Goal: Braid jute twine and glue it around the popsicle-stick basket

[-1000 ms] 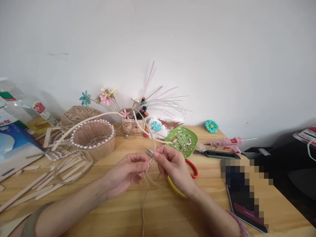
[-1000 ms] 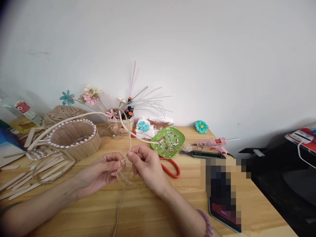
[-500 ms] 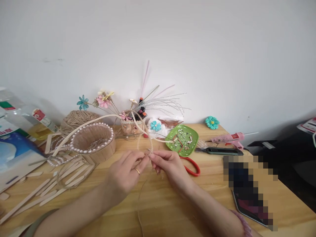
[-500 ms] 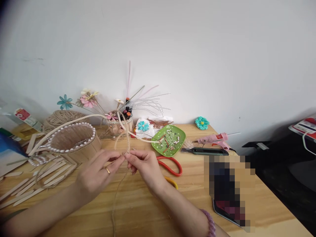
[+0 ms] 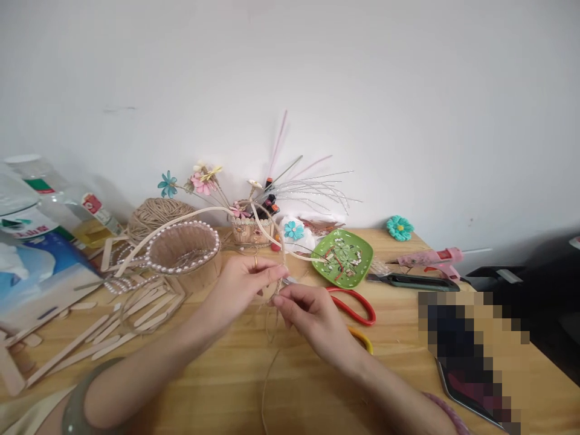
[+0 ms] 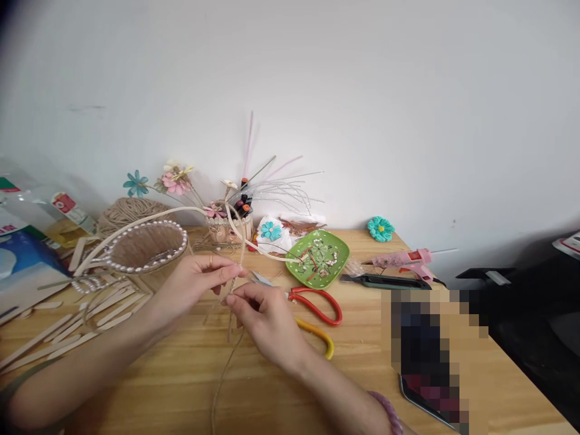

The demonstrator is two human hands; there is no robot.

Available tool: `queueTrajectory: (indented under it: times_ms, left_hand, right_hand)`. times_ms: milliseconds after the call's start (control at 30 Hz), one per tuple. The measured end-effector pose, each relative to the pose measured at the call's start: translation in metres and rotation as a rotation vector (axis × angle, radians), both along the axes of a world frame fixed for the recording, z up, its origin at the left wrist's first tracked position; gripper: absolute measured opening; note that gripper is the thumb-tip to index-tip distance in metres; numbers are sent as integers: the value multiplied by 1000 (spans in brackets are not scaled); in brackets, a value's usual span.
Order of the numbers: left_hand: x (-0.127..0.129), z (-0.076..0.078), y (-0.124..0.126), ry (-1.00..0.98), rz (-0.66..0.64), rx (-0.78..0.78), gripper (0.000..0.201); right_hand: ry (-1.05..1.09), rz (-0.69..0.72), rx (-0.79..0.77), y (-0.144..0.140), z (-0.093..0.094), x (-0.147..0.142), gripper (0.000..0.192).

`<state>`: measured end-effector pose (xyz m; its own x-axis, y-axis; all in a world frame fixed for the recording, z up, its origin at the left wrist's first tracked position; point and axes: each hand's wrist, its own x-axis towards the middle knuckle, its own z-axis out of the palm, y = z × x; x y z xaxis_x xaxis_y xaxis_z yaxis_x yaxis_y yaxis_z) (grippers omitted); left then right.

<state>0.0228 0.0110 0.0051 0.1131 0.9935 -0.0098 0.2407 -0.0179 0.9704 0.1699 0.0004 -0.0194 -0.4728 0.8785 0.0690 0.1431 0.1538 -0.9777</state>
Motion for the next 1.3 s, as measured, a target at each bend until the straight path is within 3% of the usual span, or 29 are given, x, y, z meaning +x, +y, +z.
queueTrajectory:
  times_ms: [133, 233, 467, 567, 767, 1033, 1300]
  left_hand:
    - [1, -8, 0, -178, 122, -75, 23]
    - [-4, -8, 0, -242, 106, -112, 23]
    - [-22, 11, 10, 51, -360, -296, 29]
    - [-25, 12, 10, 141, -465, -282, 21]
    - [-26, 5, 9, 133, -532, -379, 23]
    - [-35, 6, 15, 119, -514, -312, 31]
    - [-29, 3, 17, 216, -462, -197, 14]
  right_hand:
    - [60, -32, 1, -5, -6, -6, 37]
    - [64, -38, 30, -7, -10, -8, 36]
    - [-9, 3, -18, 5, -12, 0, 39]
    - [-34, 62, -39, 9, -12, 2, 40]
    - [-49, 55, -83, 12, -9, 5, 36]
    - [-13, 28, -149, 14, -4, 8, 24]
    - [-102, -23, -86, 12, 1, 7, 21]
